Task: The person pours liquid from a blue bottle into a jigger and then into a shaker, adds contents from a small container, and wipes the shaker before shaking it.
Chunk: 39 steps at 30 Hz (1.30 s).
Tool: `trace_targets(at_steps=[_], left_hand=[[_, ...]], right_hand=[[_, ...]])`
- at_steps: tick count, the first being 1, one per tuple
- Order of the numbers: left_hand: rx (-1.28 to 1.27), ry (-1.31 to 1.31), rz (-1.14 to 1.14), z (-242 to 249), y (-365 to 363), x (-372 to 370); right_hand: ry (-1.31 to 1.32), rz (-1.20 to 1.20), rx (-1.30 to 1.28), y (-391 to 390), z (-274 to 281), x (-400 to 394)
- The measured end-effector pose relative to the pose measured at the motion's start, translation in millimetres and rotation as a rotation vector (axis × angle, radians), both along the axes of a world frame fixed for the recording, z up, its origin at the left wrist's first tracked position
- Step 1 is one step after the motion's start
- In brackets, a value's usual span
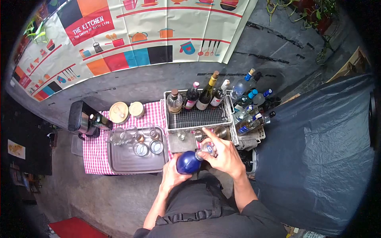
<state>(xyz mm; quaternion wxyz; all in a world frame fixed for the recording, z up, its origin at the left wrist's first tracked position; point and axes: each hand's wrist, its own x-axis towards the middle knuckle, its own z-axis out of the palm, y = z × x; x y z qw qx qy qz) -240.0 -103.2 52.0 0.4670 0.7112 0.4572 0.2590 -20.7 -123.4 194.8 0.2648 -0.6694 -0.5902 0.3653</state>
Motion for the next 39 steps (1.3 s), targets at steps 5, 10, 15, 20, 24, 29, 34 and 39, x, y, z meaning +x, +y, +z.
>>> trace_targets(at_steps=[5,10,15,20,24,29,34,39], left_hand=[[-0.046,-0.022,0.040,4,0,7],[-0.013,0.017,0.073,17,14,8],[0.072,-0.009,0.112,31,28,9],[0.036,-0.125,0.080,41,42,4],[-0.135,-0.472,-0.007,61,81,-5],[-0.079,-0.488,-0.013,113,138,-14],[-0.042,-0.293,0.000,119,200,-27],[-0.127,-0.290,-0.019,75,250,-44]], right_hand=[[-0.044,0.182,0.308,4,-18,13],[-0.065,0.008,0.288,14,-19,3],[-0.091,-0.024,0.415,35,-11,-7],[0.030,0.111,0.467,58,-1,-8],[0.230,0.302,0.495,98,23,-4],[0.430,0.318,0.520,158,62,-21],[0.621,0.405,0.418,223,59,-39],[0.566,0.345,0.567,268,10,-61]])
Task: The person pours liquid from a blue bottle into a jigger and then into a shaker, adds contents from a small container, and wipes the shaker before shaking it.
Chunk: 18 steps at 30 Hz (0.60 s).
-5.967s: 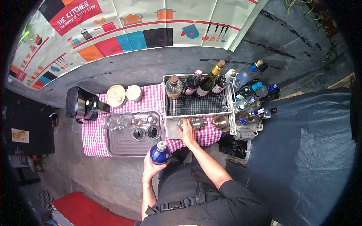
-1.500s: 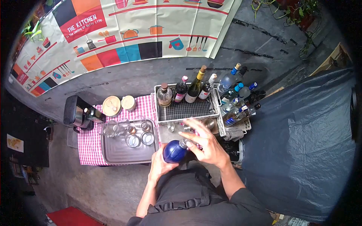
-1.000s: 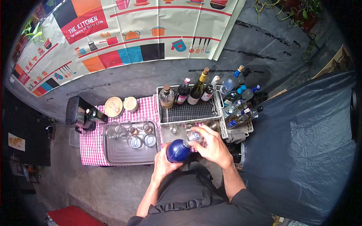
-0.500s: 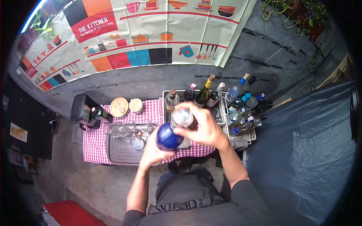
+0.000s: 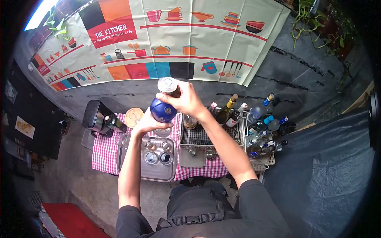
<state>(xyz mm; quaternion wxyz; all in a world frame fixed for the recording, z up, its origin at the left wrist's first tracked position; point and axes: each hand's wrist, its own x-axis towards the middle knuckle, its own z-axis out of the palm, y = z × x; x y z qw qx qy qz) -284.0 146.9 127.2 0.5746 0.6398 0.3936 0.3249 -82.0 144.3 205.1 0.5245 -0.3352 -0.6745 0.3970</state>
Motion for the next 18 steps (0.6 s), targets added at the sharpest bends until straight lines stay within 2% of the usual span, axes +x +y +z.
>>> trace_targets(at_steps=[1,4,5,7,9,11,16,17,18], left_hand=[[-0.001,0.003,0.004,-4,7,-3],[0.002,0.274,-0.146,-24,35,-11],[-0.004,0.279,-0.144,-36,41,-13],[0.128,0.137,0.006,-55,47,-16],[0.128,0.177,0.054,-69,53,-20],[0.333,0.186,0.156,-94,64,-23],[0.292,0.400,0.146,-98,73,-18],[0.384,0.516,0.168,-106,76,-19],[0.372,0.573,0.168,-110,76,-18]], right_hand=[[-0.015,-0.016,0.028,8,-11,-3],[-0.105,-0.050,-0.019,24,-46,-11],[-0.129,-0.039,-0.041,30,-58,-13],[-0.111,-0.034,-0.033,44,-86,-18],[-0.108,-0.038,-0.020,56,-106,-22],[-0.108,-0.042,-0.004,65,-121,-25],[-0.151,-0.063,-0.066,82,-159,-30],[-0.148,-0.066,-0.085,82,-166,-31],[-0.146,-0.079,-0.118,81,-174,-31]])
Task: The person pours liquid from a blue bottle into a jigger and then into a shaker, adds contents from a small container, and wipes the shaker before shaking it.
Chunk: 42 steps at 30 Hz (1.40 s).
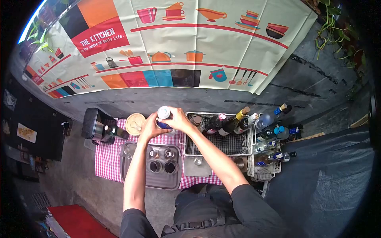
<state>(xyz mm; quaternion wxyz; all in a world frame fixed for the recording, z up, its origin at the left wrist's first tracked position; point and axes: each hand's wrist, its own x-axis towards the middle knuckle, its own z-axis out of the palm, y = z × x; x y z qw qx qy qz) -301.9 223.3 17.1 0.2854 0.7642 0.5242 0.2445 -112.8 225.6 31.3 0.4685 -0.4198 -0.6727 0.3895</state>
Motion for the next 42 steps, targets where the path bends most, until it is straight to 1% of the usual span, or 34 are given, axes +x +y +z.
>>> trace_targets(at_steps=[2,5,6,9,11,12,15,17,20,25,30,33,34,36,37,39,40,41,42], left_hand=[[0.005,0.092,0.011,-10,3,4],[-0.054,0.099,0.000,-27,9,6],[-0.071,0.141,0.006,-23,9,8],[-0.076,0.184,0.013,-45,14,5],[-0.059,0.159,-0.029,-63,21,1],[-0.030,0.160,-0.035,-77,24,-3],[0.014,0.180,-0.066,-87,26,-3],[-0.099,0.098,-0.037,-88,26,-1],[-0.107,0.065,-0.075,-91,30,-4],[-0.146,0.056,-0.118,-85,30,-5],[-0.162,-0.033,-0.118,-82,23,-6],[-0.121,-0.021,-0.059,-76,17,-8],[-0.123,-0.020,-0.060,-66,13,-7],[-0.035,0.069,-0.025,-47,3,-8],[-0.106,0.030,-0.014,-42,0,-11],[-0.054,-0.076,0.081,-28,-20,-11],[-0.012,-0.026,0.082,-20,-29,-11],[0.099,-0.043,0.099,-15,-43,-9],[0.133,-0.044,0.101,-3,-56,-3]], right_hand=[[0.001,-0.001,-0.028,2,-16,-2],[0.000,-0.009,-0.064,3,-39,-6],[-0.030,-0.030,-0.065,2,-42,-7],[-0.074,-0.066,-0.082,-1,-50,-10],[-0.122,-0.098,-0.100,-1,-55,-13],[-0.102,-0.117,-0.064,0,-61,-14],[-0.085,-0.154,-0.044,0,-76,-19],[-0.077,-0.158,-0.059,-1,-79,-20],[-0.080,-0.162,-0.088,2,-86,-23],[-0.097,-0.155,-0.141,2,-85,-25],[-0.122,-0.164,-0.165,-5,-80,-23],[-0.140,-0.177,-0.158,-9,-75,-23],[-0.148,-0.184,-0.152,-12,-69,-22],[-0.160,-0.196,-0.188,-24,-50,-17],[-0.173,-0.207,-0.220,-30,-46,-13],[-0.168,-0.211,-0.195,-48,-39,-2],[-0.080,-0.205,-0.184,-61,-30,6],[0.008,-0.198,-0.171,-75,-21,16],[0.000,-0.211,-0.163,-89,-15,26]])
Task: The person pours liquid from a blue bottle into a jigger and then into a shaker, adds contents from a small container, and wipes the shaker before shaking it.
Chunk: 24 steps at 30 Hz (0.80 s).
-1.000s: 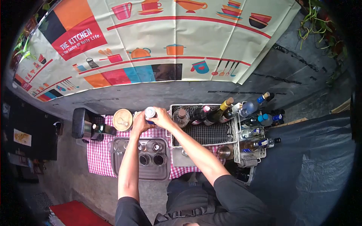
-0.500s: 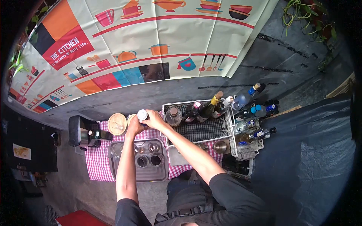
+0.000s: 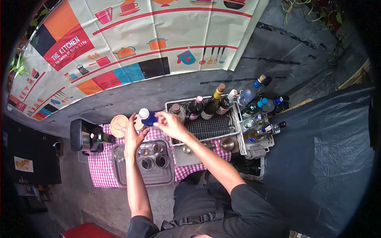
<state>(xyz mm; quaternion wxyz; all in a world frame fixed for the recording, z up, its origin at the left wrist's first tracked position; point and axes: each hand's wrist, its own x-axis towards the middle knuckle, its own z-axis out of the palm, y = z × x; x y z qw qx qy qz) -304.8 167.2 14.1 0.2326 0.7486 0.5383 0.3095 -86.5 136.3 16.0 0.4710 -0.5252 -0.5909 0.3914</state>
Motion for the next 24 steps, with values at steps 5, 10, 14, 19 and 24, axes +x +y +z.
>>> trace_targets(at_steps=[5,10,14,19,24], left_hand=[[-0.042,-0.145,-0.027,23,-70,51],[-0.239,-0.202,-0.185,-14,-143,129],[-0.358,-0.014,-0.154,-72,-196,183],[-0.298,0.028,-0.050,-136,-219,219],[-0.238,0.008,-0.021,-152,-213,224]], right_hand=[[0.081,-0.135,-0.022,-90,33,70],[0.007,-0.358,-0.124,-176,4,139],[0.077,-0.485,-0.253,-238,-29,175],[0.112,-0.537,-0.335,-287,-61,201],[0.100,-0.495,-0.423,-301,-78,216]])
